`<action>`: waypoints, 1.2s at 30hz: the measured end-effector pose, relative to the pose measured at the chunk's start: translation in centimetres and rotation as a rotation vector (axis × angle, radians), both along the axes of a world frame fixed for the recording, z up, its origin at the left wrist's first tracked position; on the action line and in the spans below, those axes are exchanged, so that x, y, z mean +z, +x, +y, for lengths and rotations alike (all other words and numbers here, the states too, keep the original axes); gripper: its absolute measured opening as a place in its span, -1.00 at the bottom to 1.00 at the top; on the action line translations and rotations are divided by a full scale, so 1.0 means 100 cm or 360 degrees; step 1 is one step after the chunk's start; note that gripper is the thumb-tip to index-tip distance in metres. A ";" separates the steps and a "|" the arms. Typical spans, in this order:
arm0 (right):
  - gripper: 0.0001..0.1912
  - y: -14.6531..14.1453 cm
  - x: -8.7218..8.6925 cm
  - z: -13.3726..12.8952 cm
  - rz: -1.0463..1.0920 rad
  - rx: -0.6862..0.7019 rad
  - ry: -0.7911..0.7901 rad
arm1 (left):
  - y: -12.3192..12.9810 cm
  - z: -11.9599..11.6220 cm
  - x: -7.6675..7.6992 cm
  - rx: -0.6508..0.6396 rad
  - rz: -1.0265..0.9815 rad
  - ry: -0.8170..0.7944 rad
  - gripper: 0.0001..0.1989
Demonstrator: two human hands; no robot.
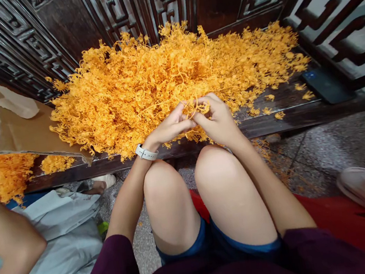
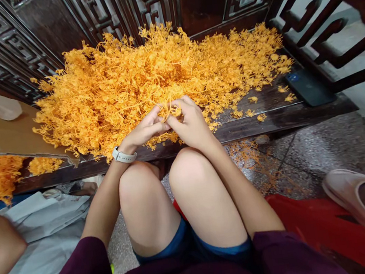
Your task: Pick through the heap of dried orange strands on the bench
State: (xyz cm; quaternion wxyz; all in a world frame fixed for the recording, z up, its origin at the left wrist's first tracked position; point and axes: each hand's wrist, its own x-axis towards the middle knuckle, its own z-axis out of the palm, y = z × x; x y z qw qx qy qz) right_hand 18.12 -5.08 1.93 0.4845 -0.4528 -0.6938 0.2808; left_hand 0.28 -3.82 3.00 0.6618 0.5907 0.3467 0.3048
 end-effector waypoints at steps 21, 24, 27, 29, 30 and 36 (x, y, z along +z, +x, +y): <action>-0.77 0.012 -0.014 0.003 0.0284 0.0179 -0.0107 | -0.010 0.001 0.006 0.0017 0.0151 0.0262 -0.54; -0.72 0.010 -0.008 0.001 0.0424 0.0187 -0.0238 | -0.012 0.001 0.006 -0.0041 0.0209 0.0307 -0.53; -0.69 0.008 -0.003 -0.001 0.0511 0.0162 -0.0286 | -0.013 0.003 0.001 0.0047 0.0098 0.0261 -0.51; -0.70 0.008 -0.002 -0.002 0.0467 0.0137 -0.0240 | -0.012 0.005 -0.002 0.0125 -0.0029 0.0243 -0.51; -0.70 0.008 -0.002 -0.002 0.0423 0.0131 -0.0215 | -0.011 0.006 -0.003 0.0183 -0.0083 0.0240 -0.51; -0.61 0.014 -0.002 -0.003 0.0064 0.0210 -0.0139 | -0.008 0.006 -0.002 0.0501 -0.0174 0.0138 -0.55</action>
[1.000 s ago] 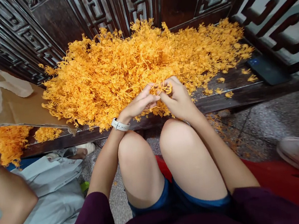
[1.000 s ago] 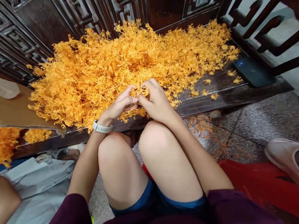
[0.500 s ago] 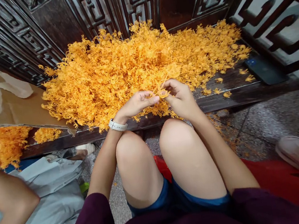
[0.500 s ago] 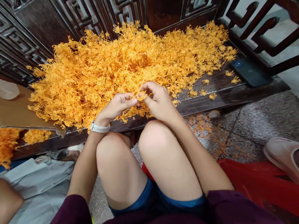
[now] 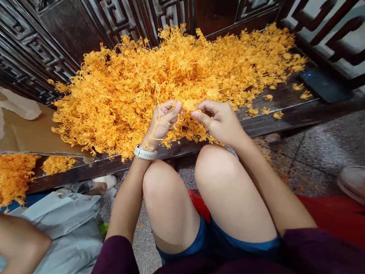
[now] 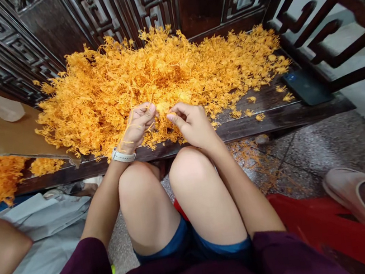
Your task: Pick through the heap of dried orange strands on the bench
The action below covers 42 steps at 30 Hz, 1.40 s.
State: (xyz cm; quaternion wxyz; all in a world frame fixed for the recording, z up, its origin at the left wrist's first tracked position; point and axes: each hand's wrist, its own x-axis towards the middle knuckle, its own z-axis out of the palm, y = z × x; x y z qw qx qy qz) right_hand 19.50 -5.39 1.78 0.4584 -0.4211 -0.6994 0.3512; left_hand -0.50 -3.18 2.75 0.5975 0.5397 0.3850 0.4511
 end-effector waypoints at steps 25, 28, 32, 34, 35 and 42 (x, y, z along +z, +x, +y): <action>-0.74 0.019 0.062 -0.030 -0.0156 0.1853 -0.0258 | -0.001 0.022 -0.007 0.0643 -0.0437 -0.0255 -0.58; -0.73 0.026 0.050 -0.017 0.0124 0.1819 -0.0372 | 0.002 0.013 -0.001 0.0529 -0.0396 -0.0215 -0.58; -0.46 0.026 0.024 0.003 0.1159 0.0707 -0.0490 | 0.004 0.006 0.003 0.0424 -0.0276 -0.0210 -0.60; -0.33 0.022 0.017 0.007 0.1235 0.0321 -0.0560 | 0.005 0.004 0.003 0.0309 -0.0139 -0.0192 -0.59; -0.33 0.019 0.016 0.007 0.1174 0.0221 -0.0557 | 0.006 0.003 0.003 0.0252 -0.0063 -0.0162 -0.58; -0.68 -0.002 0.014 -0.008 0.0360 0.0043 -0.0020 | 0.013 0.007 -0.002 0.0038 0.0063 0.0175 -0.55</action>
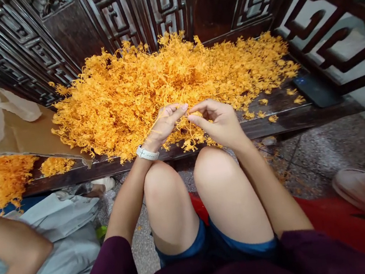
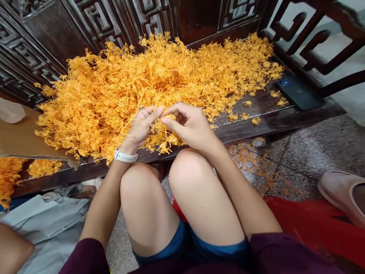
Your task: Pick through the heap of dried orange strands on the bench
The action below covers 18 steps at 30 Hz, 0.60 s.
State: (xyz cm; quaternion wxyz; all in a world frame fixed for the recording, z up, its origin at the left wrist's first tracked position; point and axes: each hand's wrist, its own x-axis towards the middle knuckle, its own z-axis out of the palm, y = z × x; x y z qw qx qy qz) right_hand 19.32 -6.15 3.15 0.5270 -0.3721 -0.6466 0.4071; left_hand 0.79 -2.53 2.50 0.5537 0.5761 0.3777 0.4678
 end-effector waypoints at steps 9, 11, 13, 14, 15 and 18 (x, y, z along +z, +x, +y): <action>-0.73 0.003 0.021 -0.016 -0.0426 0.0194 0.0423 | 0.005 0.001 0.004 0.0189 0.0089 0.0192 -0.45; -0.71 0.008 0.039 -0.026 -0.0358 0.0441 0.0425 | 0.004 0.004 0.003 0.0310 0.0031 0.0096 -0.48; -0.69 0.014 0.059 -0.037 -0.0183 0.1007 0.0395 | -0.001 0.009 0.000 0.0492 -0.0082 -0.0146 -0.54; -0.70 0.017 0.068 -0.042 -0.0120 0.1351 0.0371 | -0.004 0.011 -0.002 0.0559 -0.0138 -0.0269 -0.57; -0.74 0.020 0.075 -0.045 -0.0135 0.1631 0.0338 | -0.006 0.013 -0.003 0.0589 -0.0181 -0.0359 -0.60; -0.85 0.025 0.073 -0.038 -0.0227 0.2031 0.0199 | -0.010 0.011 -0.001 0.0524 -0.0210 -0.0414 -0.64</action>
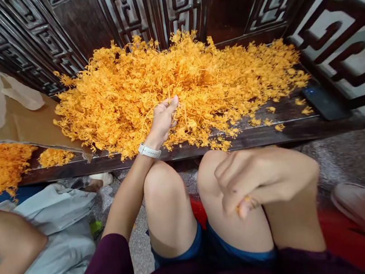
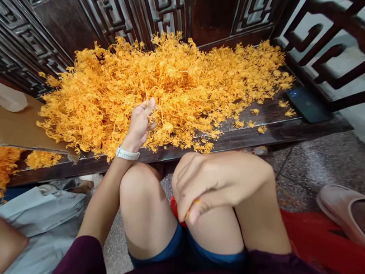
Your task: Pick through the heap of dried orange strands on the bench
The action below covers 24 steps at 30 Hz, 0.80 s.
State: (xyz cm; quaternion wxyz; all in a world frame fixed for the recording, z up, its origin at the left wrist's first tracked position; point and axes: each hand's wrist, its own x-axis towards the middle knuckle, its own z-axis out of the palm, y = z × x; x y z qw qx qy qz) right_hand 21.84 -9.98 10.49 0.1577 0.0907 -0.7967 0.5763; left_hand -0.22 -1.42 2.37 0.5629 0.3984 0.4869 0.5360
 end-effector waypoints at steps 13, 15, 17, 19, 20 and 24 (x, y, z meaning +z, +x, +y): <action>-0.65 -0.031 -0.074 0.046 0.0261 -0.1955 -0.1048 | 0.007 -0.016 0.012 -0.0441 -0.0036 0.0142 -0.54; -0.66 -0.039 -0.072 0.042 0.0169 -0.1867 -0.0882 | 0.011 -0.019 0.014 -0.0552 -0.0059 0.0269 -0.53; -0.66 -0.045 -0.071 0.040 0.0134 -0.1791 -0.0816 | 0.013 -0.020 0.015 -0.0580 -0.0046 0.0355 -0.52; -0.66 -0.047 -0.072 0.039 0.0135 -0.1791 -0.0820 | 0.015 -0.020 0.015 -0.0537 -0.0031 0.0369 -0.53; -0.66 -0.046 -0.073 0.039 0.0139 -0.1798 -0.0837 | 0.015 -0.019 0.014 -0.0500 -0.0038 0.0352 -0.53; -0.69 -0.042 -0.078 0.039 -0.0044 -0.1554 -0.0977 | 0.013 -0.016 0.013 -0.0315 -0.0199 0.0268 -0.53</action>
